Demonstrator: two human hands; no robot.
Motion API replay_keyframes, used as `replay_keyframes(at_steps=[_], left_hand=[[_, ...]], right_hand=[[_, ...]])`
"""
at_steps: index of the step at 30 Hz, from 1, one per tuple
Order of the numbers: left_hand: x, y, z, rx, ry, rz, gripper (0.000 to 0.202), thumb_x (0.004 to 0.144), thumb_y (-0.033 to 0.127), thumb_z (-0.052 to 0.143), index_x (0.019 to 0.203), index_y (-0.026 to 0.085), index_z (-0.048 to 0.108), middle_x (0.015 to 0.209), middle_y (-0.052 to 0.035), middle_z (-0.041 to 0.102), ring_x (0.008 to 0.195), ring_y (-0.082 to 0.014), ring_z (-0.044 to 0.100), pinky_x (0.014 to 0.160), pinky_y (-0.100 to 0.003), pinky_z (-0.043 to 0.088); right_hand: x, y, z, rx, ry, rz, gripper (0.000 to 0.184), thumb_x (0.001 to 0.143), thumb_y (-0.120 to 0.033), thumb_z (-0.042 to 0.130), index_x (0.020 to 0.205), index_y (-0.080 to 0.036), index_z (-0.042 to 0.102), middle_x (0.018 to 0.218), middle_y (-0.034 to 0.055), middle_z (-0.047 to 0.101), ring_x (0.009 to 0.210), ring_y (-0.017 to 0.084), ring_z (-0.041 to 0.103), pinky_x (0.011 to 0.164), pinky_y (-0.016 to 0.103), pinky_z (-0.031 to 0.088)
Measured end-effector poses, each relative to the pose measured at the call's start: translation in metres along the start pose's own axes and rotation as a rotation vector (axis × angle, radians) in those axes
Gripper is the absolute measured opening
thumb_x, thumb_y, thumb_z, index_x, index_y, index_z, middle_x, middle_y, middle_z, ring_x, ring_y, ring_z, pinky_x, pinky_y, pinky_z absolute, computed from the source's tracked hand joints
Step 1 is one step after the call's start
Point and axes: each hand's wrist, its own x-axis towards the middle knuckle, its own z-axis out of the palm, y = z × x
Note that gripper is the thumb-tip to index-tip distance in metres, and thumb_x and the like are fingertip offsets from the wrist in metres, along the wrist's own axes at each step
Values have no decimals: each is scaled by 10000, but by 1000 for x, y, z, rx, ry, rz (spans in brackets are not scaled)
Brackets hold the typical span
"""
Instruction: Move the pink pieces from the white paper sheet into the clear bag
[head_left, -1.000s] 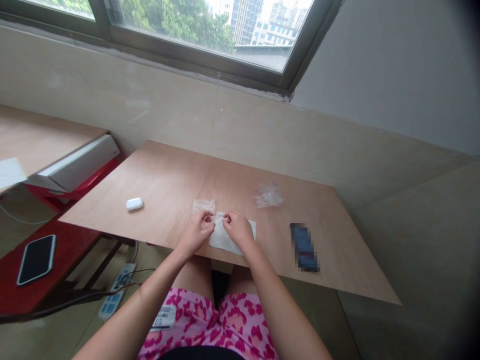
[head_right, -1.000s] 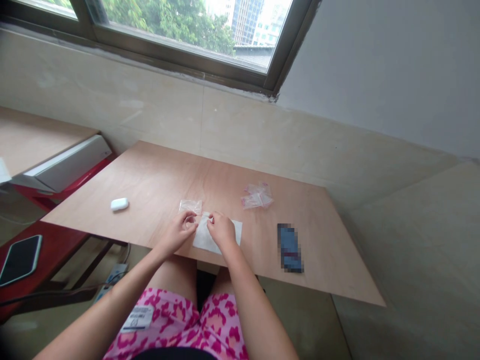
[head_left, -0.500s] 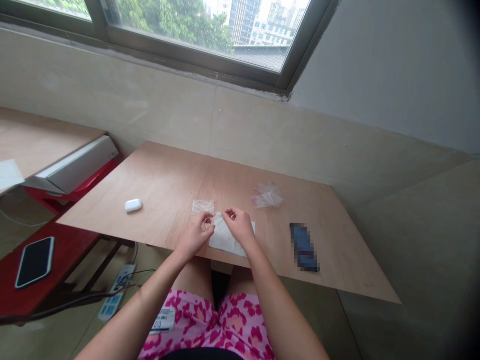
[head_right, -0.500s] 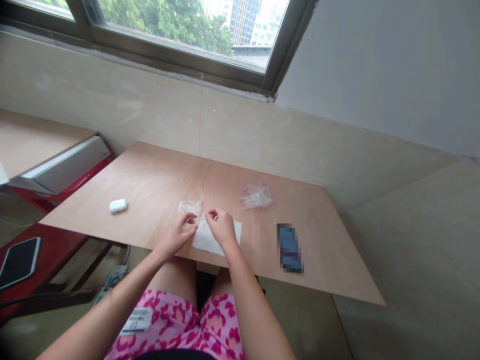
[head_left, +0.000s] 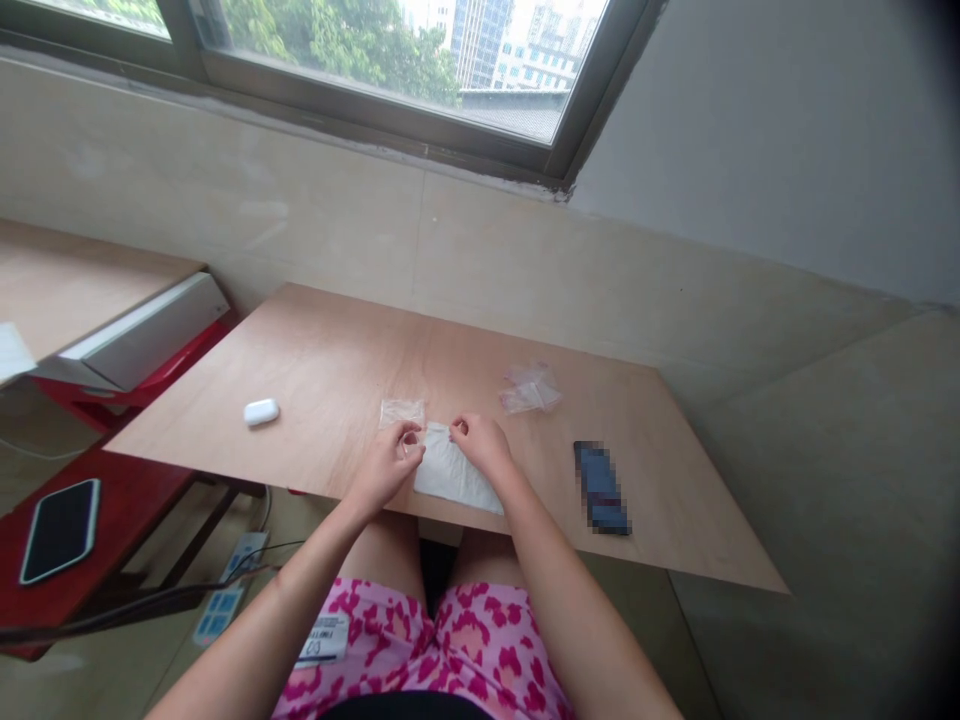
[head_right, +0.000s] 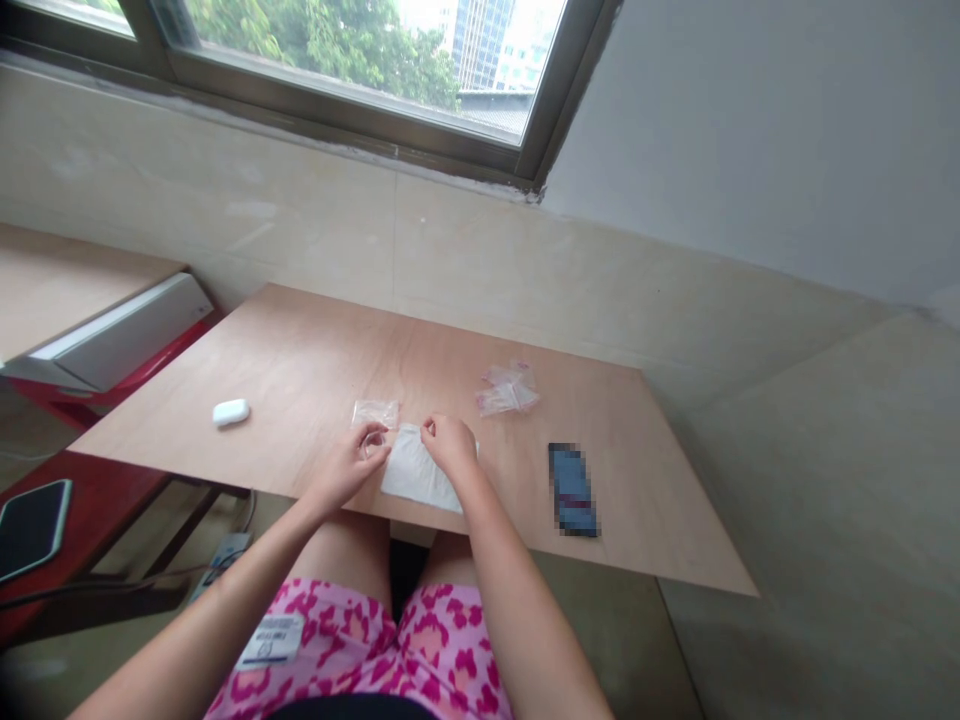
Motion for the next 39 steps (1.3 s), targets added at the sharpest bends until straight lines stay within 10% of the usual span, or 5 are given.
replay_keyframes(at_steps=[16,26,31,39], left_hand=[[1,-3,2,19,-2,14,245,886,245,657,1124,188,646,1083,-93,714,1039,-255,693,961,-428,528],[1,0,2,44,-11,39,262,889,246,663,1148,203,655,1095,-86,720,1039,-258,683,964,-436,526],[-2,7,4,6,-53,72,280,922,277,651,1191,202,656,1177,-99,717,1110,-267,669,993,-436,522],[-8,30,0,-126,-155,81,296,974,354,634,1224,231,734,1288,-98,713,1243,-270,642,1113,-440,486]], right_hand=[[-10,-4,27,-113,49,-19,112,946,-210,620,905,-186,722,1005,84,747,911,191,682,774,259,445],[-26,-42,-27,748,359,-113,310,979,-466,567,991,-182,692,855,57,728,746,190,664,662,274,513],[-52,-58,-29,530,131,-278,184,936,-356,651,912,-212,763,794,28,720,692,168,633,670,267,478],[-82,-25,-21,591,112,-177,246,964,-386,606,898,-202,756,794,30,734,667,179,624,637,278,464]])
